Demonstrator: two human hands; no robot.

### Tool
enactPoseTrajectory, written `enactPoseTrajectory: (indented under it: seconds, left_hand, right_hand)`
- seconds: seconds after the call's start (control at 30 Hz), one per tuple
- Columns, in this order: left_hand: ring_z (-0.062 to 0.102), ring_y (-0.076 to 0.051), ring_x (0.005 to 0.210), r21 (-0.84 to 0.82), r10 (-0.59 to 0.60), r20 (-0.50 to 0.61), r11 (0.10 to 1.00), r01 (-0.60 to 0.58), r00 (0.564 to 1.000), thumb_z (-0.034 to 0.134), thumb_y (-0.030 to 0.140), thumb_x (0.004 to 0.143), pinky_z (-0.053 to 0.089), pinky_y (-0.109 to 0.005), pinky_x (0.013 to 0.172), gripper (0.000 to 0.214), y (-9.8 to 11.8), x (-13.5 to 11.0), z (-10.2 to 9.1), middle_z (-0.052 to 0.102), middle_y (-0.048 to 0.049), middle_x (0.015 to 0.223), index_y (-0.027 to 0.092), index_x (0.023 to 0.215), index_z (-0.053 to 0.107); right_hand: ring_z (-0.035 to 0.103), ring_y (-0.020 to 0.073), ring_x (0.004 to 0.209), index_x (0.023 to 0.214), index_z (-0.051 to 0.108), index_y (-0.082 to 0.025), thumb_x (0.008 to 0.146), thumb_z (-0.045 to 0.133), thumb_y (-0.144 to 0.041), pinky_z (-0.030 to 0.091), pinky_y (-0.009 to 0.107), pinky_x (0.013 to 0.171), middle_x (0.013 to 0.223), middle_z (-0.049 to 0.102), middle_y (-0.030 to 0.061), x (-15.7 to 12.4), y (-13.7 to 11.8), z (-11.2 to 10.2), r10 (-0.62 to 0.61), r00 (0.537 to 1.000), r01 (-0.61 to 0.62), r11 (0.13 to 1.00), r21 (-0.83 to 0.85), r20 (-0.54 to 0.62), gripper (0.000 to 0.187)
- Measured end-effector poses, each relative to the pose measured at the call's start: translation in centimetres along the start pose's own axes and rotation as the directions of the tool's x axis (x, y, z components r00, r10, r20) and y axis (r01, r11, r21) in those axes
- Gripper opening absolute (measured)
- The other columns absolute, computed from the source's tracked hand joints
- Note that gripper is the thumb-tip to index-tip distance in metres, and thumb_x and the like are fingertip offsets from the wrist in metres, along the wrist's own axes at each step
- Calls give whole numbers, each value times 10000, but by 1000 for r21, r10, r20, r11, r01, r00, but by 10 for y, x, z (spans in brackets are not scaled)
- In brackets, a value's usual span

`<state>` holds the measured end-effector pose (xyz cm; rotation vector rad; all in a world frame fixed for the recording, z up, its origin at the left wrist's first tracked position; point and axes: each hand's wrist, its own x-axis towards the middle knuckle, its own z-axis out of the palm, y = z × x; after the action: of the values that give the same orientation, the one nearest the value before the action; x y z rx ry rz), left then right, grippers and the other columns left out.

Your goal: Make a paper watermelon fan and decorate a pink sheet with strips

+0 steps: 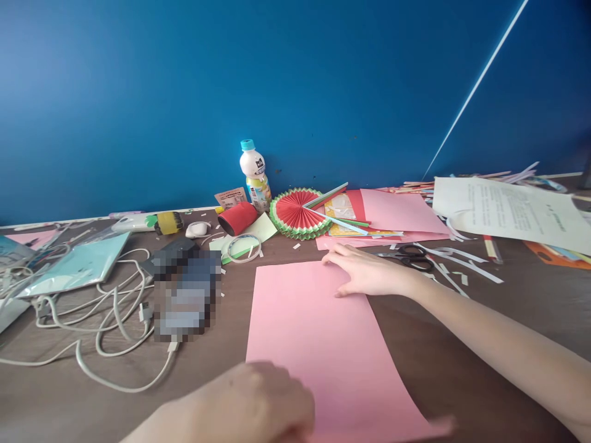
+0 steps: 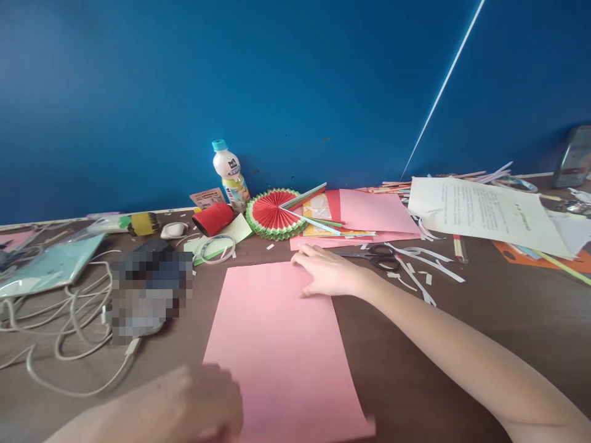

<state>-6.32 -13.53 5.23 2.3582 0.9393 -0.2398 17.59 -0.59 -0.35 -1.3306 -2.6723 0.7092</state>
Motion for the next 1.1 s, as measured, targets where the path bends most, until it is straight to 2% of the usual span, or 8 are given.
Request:
enactPoseTrajectory:
  seconds: [0.03,0.13,0.27,0.37,0.53,0.73,0.83,1.1]
  left_hand:
    - [540,-104,652,-11,-75,-84,997,75,994,399,205,857,333,-218,555,163,-4,5,-7,614,34,777,238,780,539]
    - [533,-126,609,-38,-258,-187,966,255,948,314,301,894,318,-235,528,251,-27,28,-23,592,21,708,230,797,534]
    - [569,-177,786,-1,-265,-386,958,287,884,354,280,870,372,-265,642,188,-65,69,-28,627,-23,877,208,832,523]
    - [565,-201,807,89,-238,-419,949,301,876,374,239,855,388,-288,665,176,-80,94,-28,622,-61,879,182,831,538]
    - [524,-227,882,181,-212,-476,926,331,854,431,184,823,403,-331,768,123,-86,109,-24,584,-79,905,159,814,552]
    - [472,-239,981,91,-222,-561,941,326,798,519,207,793,383,-372,869,139,-99,110,-14,523,-82,1023,161,924,508]
    - [480,-235,977,23,-257,-570,944,328,780,556,218,774,384,-372,874,185,-104,110,-13,519,-84,1014,161,939,494]
    - [505,-216,863,-99,-266,-548,962,255,793,559,218,762,405,-326,751,115,-108,112,-16,550,-33,805,181,851,496]
  right_hand:
    - [495,269,1067,1050,551,-217,692,611,-386,413,346,815,1180,509,85,0,1,-2,1,1000,-2,1000,26,14,400]
    - [570,219,867,955,597,-216,798,479,-383,417,327,721,1004,603,60,2,7,-10,42,999,-42,990,134,6,258]
    - [597,210,829,851,613,-169,848,377,-483,430,337,745,889,645,79,7,16,-15,102,995,-88,908,410,-12,393]
    - [592,222,897,837,616,-160,828,363,-570,437,342,782,939,640,96,8,22,-16,130,992,-111,845,524,1,482]
    - [555,231,948,1028,573,-208,720,566,-512,431,333,776,1052,598,71,6,20,-12,116,993,-115,938,327,17,433]
    - [471,270,1064,1117,518,-229,635,645,-393,399,366,838,1178,480,80,7,13,-2,131,990,-126,988,94,-46,525]
    - [449,261,1078,1154,490,-239,649,637,-369,381,366,860,1158,479,74,8,14,0,116,991,-110,990,83,-64,542]
    - [465,227,938,1002,501,-208,682,588,-318,379,339,771,985,516,56,11,20,0,66,995,-55,989,137,-75,350]
